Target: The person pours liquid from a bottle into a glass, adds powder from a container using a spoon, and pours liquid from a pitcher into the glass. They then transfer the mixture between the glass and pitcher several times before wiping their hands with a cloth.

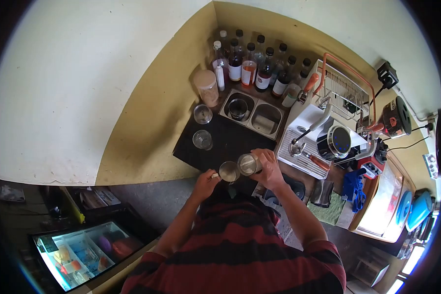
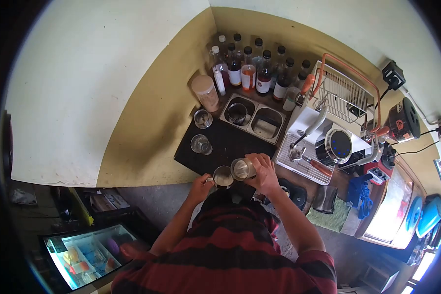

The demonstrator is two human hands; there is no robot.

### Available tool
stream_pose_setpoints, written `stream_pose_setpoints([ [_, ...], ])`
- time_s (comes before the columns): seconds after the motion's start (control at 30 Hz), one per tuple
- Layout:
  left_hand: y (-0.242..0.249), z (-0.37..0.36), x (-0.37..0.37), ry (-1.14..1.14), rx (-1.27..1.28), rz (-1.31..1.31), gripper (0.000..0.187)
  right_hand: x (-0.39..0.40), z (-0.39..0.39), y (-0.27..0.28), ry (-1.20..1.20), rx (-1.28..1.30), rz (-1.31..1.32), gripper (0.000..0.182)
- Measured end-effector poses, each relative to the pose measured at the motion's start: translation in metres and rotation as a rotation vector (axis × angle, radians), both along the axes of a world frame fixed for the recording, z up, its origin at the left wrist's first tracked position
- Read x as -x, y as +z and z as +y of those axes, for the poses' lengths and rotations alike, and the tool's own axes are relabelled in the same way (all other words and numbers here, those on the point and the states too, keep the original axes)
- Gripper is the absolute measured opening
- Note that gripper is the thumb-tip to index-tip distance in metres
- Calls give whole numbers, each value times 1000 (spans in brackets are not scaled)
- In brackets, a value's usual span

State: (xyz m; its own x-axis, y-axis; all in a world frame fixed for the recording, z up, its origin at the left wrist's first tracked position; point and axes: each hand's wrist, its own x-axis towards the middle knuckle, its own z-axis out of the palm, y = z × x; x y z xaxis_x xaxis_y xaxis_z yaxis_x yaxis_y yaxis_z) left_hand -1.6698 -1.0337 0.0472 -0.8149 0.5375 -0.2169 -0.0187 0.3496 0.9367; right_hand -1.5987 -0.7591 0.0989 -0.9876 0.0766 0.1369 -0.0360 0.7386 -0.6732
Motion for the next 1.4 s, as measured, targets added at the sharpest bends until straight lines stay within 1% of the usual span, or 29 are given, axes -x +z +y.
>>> stream_pose_setpoints([
  [0.13,2,4,11,-29,-46,4,18,7,0,37,-4,-268,13,89],
  [0.2,12,5,17,-53,-48,16,19,9,-2,50,-11,-406,12,89],
  [0.3,30,8,25,-104,-35,10,21,11,-8,69,-33,-476,18,87],
  [0.4,33,9,29,-144,-126,79,22,11,-14,82,-49,-570,48,86],
  [0.5,34,2,35,-207,-142,89,23,10,-20,101,-68,-654,78,92],
  [0.6,35,-2,36,-211,-169,86,23,8,-27,124,-93,-710,71,82],
  [0.67,42,-7,39,-262,-142,114,23,5,-32,136,-119,-753,81,76],
  [0.8,59,-11,42,-283,-166,119,25,2,-42,156,-170,-855,140,75],
  [0.9,60,-14,46,-305,-166,88,25,-2,-57,171,-197,-888,116,73],
  [1.07,76,-21,47,-316,-200,45,23,-5,-75,154,-219,-918,164,66],
  [1.13,75,-27,49,-320,-219,7,23,-7,-80,141,-228,-945,158,61],
  [1.23,69,-31,50,-331,-255,-34,23,-12,-89,126,-263,-938,179,61],
  [1.27,66,-32,49,-336,-254,-36,23,-13,-89,117,-277,-931,244,62],
  [1.37,56,-37,46,-338,-256,-34,23,-21,-92,103,-297,-888,220,71],
  [1.4,54,-37,46,-336,-262,-28,23,-22,-92,96,-337,-755,189,74],
])
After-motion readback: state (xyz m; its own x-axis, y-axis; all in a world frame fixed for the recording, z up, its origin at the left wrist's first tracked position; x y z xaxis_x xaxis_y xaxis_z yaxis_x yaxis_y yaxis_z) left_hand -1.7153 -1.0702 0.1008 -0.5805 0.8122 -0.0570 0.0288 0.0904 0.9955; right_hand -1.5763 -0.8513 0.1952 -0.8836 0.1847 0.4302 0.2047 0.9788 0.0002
